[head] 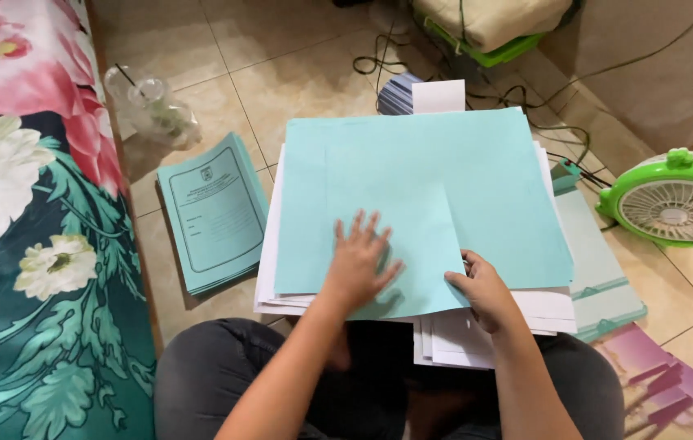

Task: Assembling light blue folders by folding covers and placing them onto stacks of paper.

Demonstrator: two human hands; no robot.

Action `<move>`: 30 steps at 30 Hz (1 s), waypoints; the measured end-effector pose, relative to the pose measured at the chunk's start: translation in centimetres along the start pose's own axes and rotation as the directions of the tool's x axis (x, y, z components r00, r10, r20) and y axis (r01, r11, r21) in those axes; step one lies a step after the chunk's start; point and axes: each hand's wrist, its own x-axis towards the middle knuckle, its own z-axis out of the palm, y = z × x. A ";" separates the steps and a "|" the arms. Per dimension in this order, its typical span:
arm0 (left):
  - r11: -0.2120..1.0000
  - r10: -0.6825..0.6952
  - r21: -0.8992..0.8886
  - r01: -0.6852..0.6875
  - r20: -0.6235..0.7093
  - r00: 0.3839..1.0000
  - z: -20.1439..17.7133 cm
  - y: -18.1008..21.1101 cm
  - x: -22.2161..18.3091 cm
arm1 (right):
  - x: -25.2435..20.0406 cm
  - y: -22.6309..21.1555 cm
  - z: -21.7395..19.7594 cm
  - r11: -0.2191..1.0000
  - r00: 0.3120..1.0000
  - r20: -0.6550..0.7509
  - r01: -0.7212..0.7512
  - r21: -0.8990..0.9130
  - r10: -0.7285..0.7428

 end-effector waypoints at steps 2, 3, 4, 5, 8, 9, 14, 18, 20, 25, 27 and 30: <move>0.997 0.055 -0.061 -0.054 0.003 0.998 -1.7 3.2 -0.7 | -0.5 -0.7 -0.2 0.996 1.000 0.013 0.004 0.089 -0.005; 0.987 0.106 -0.121 -0.105 0.005 0.994 -2.7 4.8 -1.1 | -0.8 -1.1 -0.2 0.984 1.000 0.028 0.004 0.177 -0.009; 0.988 0.114 -0.108 -0.115 -0.010 0.993 -3.7 5.5 -1.1 | -2.1 -2.7 0.5 0.984 0.999 0.032 0.025 0.179 -0.031; 0.977 0.091 -0.198 -0.081 0.043 0.995 -4.7 6.2 -1.1 | -3.5 -4.1 1.2 0.973 0.999 -0.011 0.049 0.227 -0.048; 0.957 0.089 -0.287 -0.051 0.119 0.989 -6.2 7.7 -1.0 | -5.3 -5.8 1.3 0.937 0.991 -0.038 0.137 0.322 -0.131; 0.955 0.103 -0.290 -0.056 0.148 0.984 -6.5 8.2 -1.2 | -5.8 -5.8 1.2 0.909 0.981 -0.025 0.188 0.372 -0.193; 0.923 -0.061 -0.383 -0.027 -0.215 0.975 -7.6 8.3 -0.3 | -6.2 -5.5 2.8 0.716 0.962 0.056 0.160 0.679 -0.268; 0.420 -0.603 -0.898 0.132 -0.167 0.780 -8.0 7.6 -0.4 | -4.5 -2.6 5.9 0.842 0.992 -0.046 0.124 0.524 -0.118; 0.292 -0.689 -0.948 0.129 -0.115 0.715 -7.4 7.6 -0.6 | -5.8 -2.3 7.5 0.803 0.994 -0.029 0.100 0.588 -0.103; 0.105 -0.733 -0.978 0.178 0.045 0.679 -8.3 4.1 -2.6 | -5.0 -0.4 8.1 0.345 0.640 0.112 0.544 -0.765 -0.760; 0.190 -0.682 -0.920 0.343 0.127 0.720 -9.4 0.5 -2.4 | -6.1 -3.9 10.9 0.909 0.911 -0.172 0.398 0.126 -0.375; 0.216 -0.650 -0.799 0.561 0.311 0.693 -11.2 -7.9 -2.2 | -6.8 -7.7 14.7 0.918 0.915 -0.073 0.392 -0.065 -0.396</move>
